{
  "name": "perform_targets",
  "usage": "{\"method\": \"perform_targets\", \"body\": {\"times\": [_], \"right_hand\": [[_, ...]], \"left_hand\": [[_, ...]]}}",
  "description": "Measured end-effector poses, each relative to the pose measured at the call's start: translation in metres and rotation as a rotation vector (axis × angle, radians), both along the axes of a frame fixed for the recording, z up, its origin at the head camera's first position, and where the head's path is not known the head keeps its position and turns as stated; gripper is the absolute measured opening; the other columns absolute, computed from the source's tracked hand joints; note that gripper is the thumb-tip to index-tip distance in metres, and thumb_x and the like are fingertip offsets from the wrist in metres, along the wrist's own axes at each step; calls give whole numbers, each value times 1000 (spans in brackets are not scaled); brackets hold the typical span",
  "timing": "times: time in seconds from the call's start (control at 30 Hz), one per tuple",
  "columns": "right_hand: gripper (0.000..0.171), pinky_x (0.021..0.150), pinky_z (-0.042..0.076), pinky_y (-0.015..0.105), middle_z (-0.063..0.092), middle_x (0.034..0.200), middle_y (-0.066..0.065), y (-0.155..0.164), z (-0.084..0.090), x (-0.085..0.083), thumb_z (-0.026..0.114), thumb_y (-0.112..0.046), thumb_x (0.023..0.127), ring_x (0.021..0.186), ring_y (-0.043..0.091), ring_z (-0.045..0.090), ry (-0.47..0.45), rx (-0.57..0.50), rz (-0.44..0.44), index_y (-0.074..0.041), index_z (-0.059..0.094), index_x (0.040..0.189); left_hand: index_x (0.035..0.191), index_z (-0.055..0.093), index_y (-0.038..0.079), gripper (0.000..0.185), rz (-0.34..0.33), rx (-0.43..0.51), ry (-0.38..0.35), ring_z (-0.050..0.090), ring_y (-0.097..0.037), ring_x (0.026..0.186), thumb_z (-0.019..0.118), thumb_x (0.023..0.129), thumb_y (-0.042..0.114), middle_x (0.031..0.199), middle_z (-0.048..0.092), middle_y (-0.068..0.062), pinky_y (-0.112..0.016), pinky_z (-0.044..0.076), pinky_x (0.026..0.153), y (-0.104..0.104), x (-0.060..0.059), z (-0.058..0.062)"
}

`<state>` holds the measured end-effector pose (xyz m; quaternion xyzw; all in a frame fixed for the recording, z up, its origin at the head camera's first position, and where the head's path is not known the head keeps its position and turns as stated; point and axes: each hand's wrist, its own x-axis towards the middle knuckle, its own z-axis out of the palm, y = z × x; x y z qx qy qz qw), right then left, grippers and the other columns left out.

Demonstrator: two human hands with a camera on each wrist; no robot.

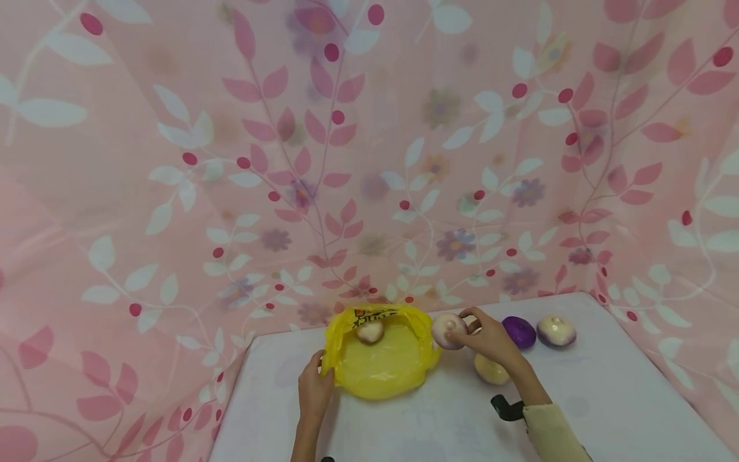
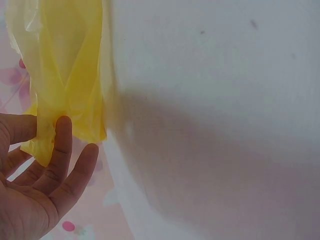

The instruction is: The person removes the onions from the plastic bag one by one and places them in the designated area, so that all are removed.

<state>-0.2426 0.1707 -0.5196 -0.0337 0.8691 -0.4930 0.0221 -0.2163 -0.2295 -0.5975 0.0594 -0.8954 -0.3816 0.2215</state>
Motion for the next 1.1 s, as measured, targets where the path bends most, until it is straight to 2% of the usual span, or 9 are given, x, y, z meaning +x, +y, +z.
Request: {"method": "perform_targets", "body": {"times": [0.23,0.47,0.77,1.1], "right_hand": [[62,68,49,33,62,96,8,14,-3,4,76,-52,81,83,21,58,-12,30,-8,-14,55,124],[65,70,49,33,61,97,9,30,-4,9,75,-54,81,83,21,58,-9,50,-21,-13,54,127],[61,68,46,33,59,93,8,56,-10,14,75,-50,83,83,21,55,71,87,-50,-8,57,123],[67,72,46,33,55,103,13,76,-14,23,72,-49,86,93,26,51,7,38,-71,-2,52,130]], "left_hand": [[122,64,0,41,-9,-11,25,65,-37,95,72,82,-4,108,69,-19,-52,52,84,-1,0,-2],[122,63,-1,41,-11,-7,5,65,-37,97,72,82,-4,110,68,-20,-52,52,86,-1,0,-2],[123,63,0,41,1,-8,-10,65,-36,97,72,83,-3,109,68,-19,-52,52,86,-2,0,-3],[123,63,1,42,4,-7,-17,65,-36,96,73,83,-3,108,69,-18,-51,52,86,-2,-1,-4]]}}
